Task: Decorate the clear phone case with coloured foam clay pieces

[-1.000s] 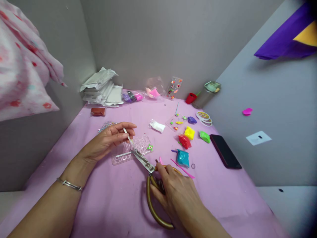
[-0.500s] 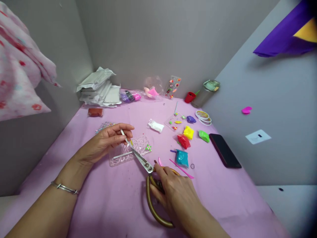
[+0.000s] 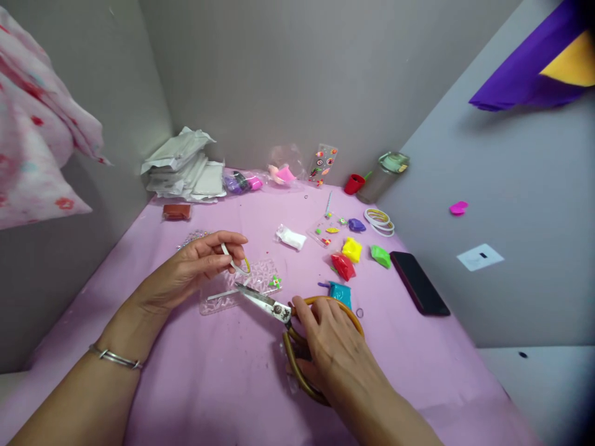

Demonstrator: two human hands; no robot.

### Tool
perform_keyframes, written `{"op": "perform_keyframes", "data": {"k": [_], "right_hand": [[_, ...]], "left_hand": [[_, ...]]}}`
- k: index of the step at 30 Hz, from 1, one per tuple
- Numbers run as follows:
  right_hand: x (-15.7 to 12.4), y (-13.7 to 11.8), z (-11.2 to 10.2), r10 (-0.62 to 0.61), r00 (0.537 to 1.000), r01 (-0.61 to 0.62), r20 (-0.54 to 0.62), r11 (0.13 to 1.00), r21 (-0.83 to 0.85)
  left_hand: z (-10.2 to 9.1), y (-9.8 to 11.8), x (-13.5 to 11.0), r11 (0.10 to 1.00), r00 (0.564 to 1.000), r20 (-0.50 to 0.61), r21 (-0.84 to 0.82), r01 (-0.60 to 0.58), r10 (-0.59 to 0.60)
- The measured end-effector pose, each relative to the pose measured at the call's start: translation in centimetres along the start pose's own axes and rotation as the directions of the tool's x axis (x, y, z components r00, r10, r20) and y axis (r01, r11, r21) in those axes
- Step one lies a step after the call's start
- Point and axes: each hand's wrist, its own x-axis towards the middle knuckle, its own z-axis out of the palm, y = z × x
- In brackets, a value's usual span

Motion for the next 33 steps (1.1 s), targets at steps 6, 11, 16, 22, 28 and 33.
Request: {"op": "perform_keyframes", "data": {"k": [6, 11, 16, 22, 28, 33], "right_hand": [[-0.6, 1.4, -0.2, -0.046, 0.997, 0.045, -0.061, 0.999, -0.020], [-1.4, 2.8, 0.5, -0.053, 0.989, 0.056, -0.141, 0.998, 0.016], [-2.1, 3.8, 0.9, -0.017, 0.972, 0.024, -0.236, 0.999, 0.029], [-2.8, 6.0, 0.2, 0.234, 0.921, -0.162, -0.311, 0.957, 0.240], [-3.7, 8.4, -0.4, 0.458, 0.888, -0.264, -0.027, 0.557, 0.787], [-3.8, 9.4, -0.7, 0.533, 0.842, -0.302, 0.083, 0.339, 0.891]], "left_hand": [[0.2, 0.6, -0.1, 0.986, 0.994, -0.087, -0.149, -0.078, 0.066], [-0.1, 1.2, -0.4, 0.947, 0.965, -0.244, -0.273, -0.169, 0.102], [-0.4, 1.5, -0.4, 0.909, 0.947, -0.313, -0.370, -0.193, 0.074], [-0.2, 1.2, -0.5, 0.931, 0.950, -0.311, -0.337, -0.140, 0.031], [0.2, 0.6, -0.1, 0.950, 0.960, -0.281, -0.293, -0.108, 0.022], [0.2, 0.4, 0.0, 0.953, 0.960, -0.279, -0.284, -0.104, 0.021]]}}
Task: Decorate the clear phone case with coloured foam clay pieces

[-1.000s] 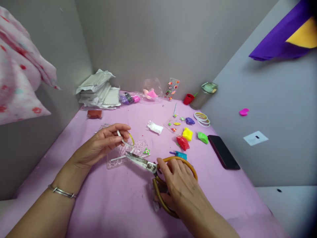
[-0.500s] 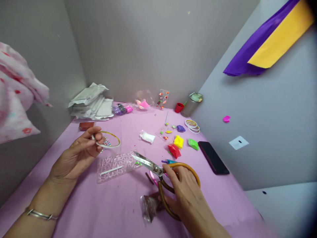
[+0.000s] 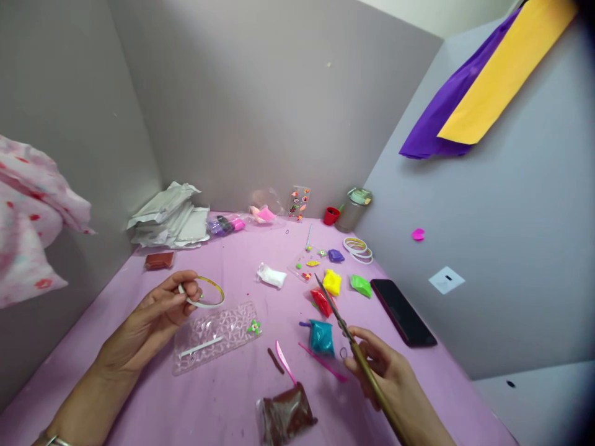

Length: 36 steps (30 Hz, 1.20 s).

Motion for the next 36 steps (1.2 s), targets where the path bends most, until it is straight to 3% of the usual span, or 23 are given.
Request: {"op": "perform_keyframes", "data": {"k": [7, 14, 17, 22, 26, 31, 36], "right_hand": [[1.0, 0.9, -0.3, 0.118, 0.992, -0.122, 0.050, 0.989, 0.085], [1.1, 0.9, 0.0, 0.059, 0.960, -0.143, 0.274, 0.944, 0.299], [1.5, 0.1, 0.1, 0.023, 0.957, -0.120, 0.290, 0.940, 0.320], [2.9, -0.9, -0.1, -0.063, 0.982, 0.025, 0.176, 0.978, 0.206], [2.8, 1.2, -1.5, -0.097, 0.994, 0.095, -0.042, 0.994, -0.048], [0.1, 6.2, -4.5, -0.073, 0.958, -0.022, -0.276, 0.944, -0.329], [-2.8, 10.3, -7.7, -0.052, 0.963, -0.092, -0.265, 0.860, -0.502]], "left_hand": [[-0.2, -0.3, 0.2, 1.000, 0.999, -0.017, 0.004, -0.031, 0.031], [-0.3, -0.4, 0.3, 0.999, 1.000, -0.012, 0.037, -0.017, 0.018], [-0.3, -0.4, 0.3, 0.999, 1.000, -0.004, 0.040, -0.023, 0.023], [-0.8, -0.6, 0.4, 0.999, 1.000, -0.017, 0.039, -0.018, 0.019], [-1.0, -0.5, 0.4, 1.000, 0.999, -0.043, 0.031, -0.004, 0.005], [-0.1, -0.1, 0.0, 0.999, 0.997, -0.070, 0.047, -0.013, 0.016], [0.9, -0.4, -0.7, 0.997, 0.999, -0.042, 0.072, 0.019, -0.016]]}}
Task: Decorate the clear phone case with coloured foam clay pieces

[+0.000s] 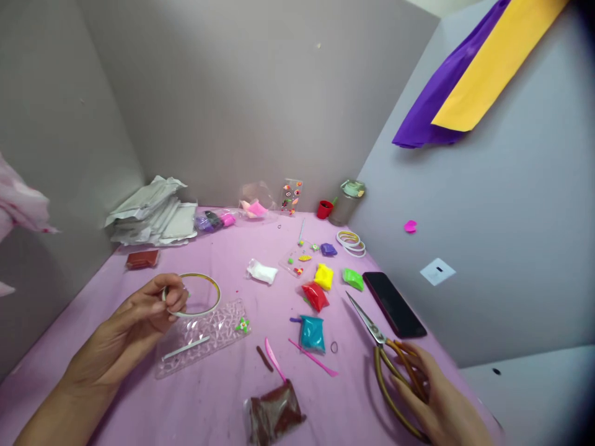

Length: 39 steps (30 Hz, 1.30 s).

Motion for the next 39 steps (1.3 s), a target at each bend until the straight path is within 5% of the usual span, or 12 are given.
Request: {"op": "perform_keyframes", "data": {"k": [7, 11, 16, 18, 20, 22, 24, 26, 31, 33, 36, 39], "right_hand": [[0.3, 3.3, 0.5, -0.060, 0.998, 0.059, -0.008, 0.993, -0.100], [0.9, 3.0, 1.0, -0.228, 0.968, 0.212, -0.105, 0.966, -0.149], [1.6, -3.8, 0.9, -0.238, 0.960, 0.232, -0.150, 0.971, -0.054], [2.0, -8.4, 1.4, -0.255, 0.967, 0.252, 0.001, 0.956, 0.149], [2.3, -13.1, 2.4, -0.369, 0.916, 0.301, 0.158, 0.891, 0.339], [2.7, -17.0, 3.8, -0.533, 0.838, 0.442, 0.118, 0.790, 0.426], [3.1, -19.7, 5.1, -0.707, 0.703, 0.623, 0.080, 0.666, 0.410], [3.6, -21.3, 6.2, -0.800, 0.581, 0.712, 0.150, 0.588, 0.383], [5.3, -22.8, 7.6, -0.886, 0.378, 0.782, 0.270, 0.461, 0.418], [6.3, -23.3, 7.9, -0.907, 0.349, 0.796, 0.235, 0.420, 0.436], [8.2, -24.4, 8.9, -0.893, 0.404, 0.827, 0.199, 0.450, 0.337], [10.2, -26.0, 10.4, -0.867, 0.432, 0.858, 0.249, 0.480, 0.183]], "left_hand": [[0.7, -1.0, -0.5, 0.997, 0.994, 0.080, 0.028, 0.074, -0.076], [0.8, -0.9, -0.5, 0.996, 0.995, 0.053, 0.016, 0.087, -0.088], [1.9, -1.3, -0.9, 0.994, 0.988, 0.108, -0.013, 0.112, -0.110], [2.5, -1.6, -1.1, 0.993, 0.979, 0.171, -0.011, 0.115, -0.111], [3.0, -1.8, -1.4, 0.994, 0.971, 0.213, -0.006, 0.113, -0.109], [3.2, -1.9, -1.5, 0.991, 0.966, 0.226, -0.007, 0.130, -0.125], [3.3, -2.0, -1.5, 0.989, 0.964, 0.224, -0.019, 0.150, -0.142], [3.3, -2.0, -1.6, 0.986, 0.964, 0.219, -0.037, 0.162, -0.150], [2.8, -1.4, -1.6, 0.979, 0.967, 0.198, -0.094, 0.180, -0.159], [2.5, -0.7, -1.5, 0.981, 0.974, 0.141, -0.053, 0.186, -0.177], [2.0, 0.2, -0.7, 0.961, 0.975, 0.065, 0.195, 0.198, -0.214], [1.1, 0.2, 0.4, 0.864, 0.995, 0.002, 0.497, 0.086, -0.100]]}}
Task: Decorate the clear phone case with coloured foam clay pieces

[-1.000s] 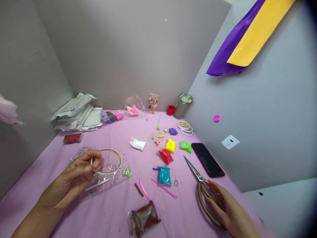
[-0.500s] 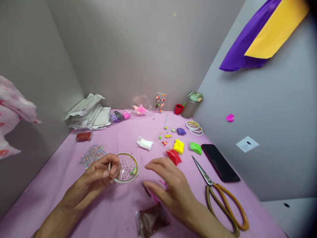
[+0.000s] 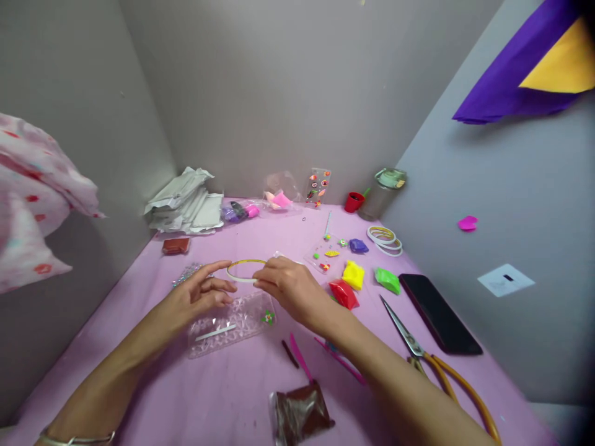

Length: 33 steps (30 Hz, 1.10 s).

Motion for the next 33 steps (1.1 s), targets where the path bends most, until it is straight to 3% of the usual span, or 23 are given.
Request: {"op": "perform_keyframes", "data": {"k": [5, 12, 16, 19, 22, 24, 26, 30, 33], "right_hand": [[1.3, 0.1, 0.5, 0.043, 0.999, -0.043, -0.001, 0.995, -0.089], [-5.2, -2.2, -0.3, 0.207, 0.975, -0.209, 0.077, 0.978, 0.026], [-7.4, -1.8, 0.5, 0.323, 0.945, -0.324, 0.042, 0.918, 0.231], [-7.7, -1.5, 1.3, 0.423, 0.906, -0.377, 0.004, 0.803, 0.461], [-7.6, -1.4, 1.8, 0.524, 0.852, -0.386, -0.011, 0.642, 0.663], [-7.5, -1.4, 1.9, 0.568, 0.823, -0.386, 0.015, 0.539, 0.749], [-7.5, -1.5, 1.9, 0.586, 0.808, -0.382, 0.056, 0.450, 0.808], [-7.5, -1.9, 1.6, 0.587, 0.804, -0.346, 0.093, 0.335, 0.876], [-7.3, -2.7, 1.6, 0.528, 0.835, -0.330, 0.154, 0.257, 0.909]], "left_hand": [[-0.4, -1.9, 0.7, 0.951, 0.984, -0.128, 0.297, -0.081, 0.124], [-0.4, -3.0, -0.1, 0.882, 0.978, -0.067, 0.448, -0.148, 0.198], [-0.1, -3.1, -0.1, 0.864, 0.970, -0.066, 0.472, -0.175, 0.232], [0.0, -3.2, -0.2, 0.912, 0.986, -0.062, 0.393, -0.122, 0.158], [-0.1, -3.1, -0.2, 0.967, 1.000, 0.030, 0.253, -0.001, -0.007], [-0.1, -2.8, -0.2, 0.976, 0.988, 0.107, 0.201, 0.085, -0.108], [0.4, -2.3, 0.0, 0.980, 0.982, 0.131, 0.160, 0.115, -0.137], [2.9, -1.6, 0.0, 0.998, 0.997, -0.034, -0.004, 0.063, -0.064], [5.6, -1.8, -0.4, 0.985, 0.992, -0.112, -0.165, 0.043, -0.062]]}}
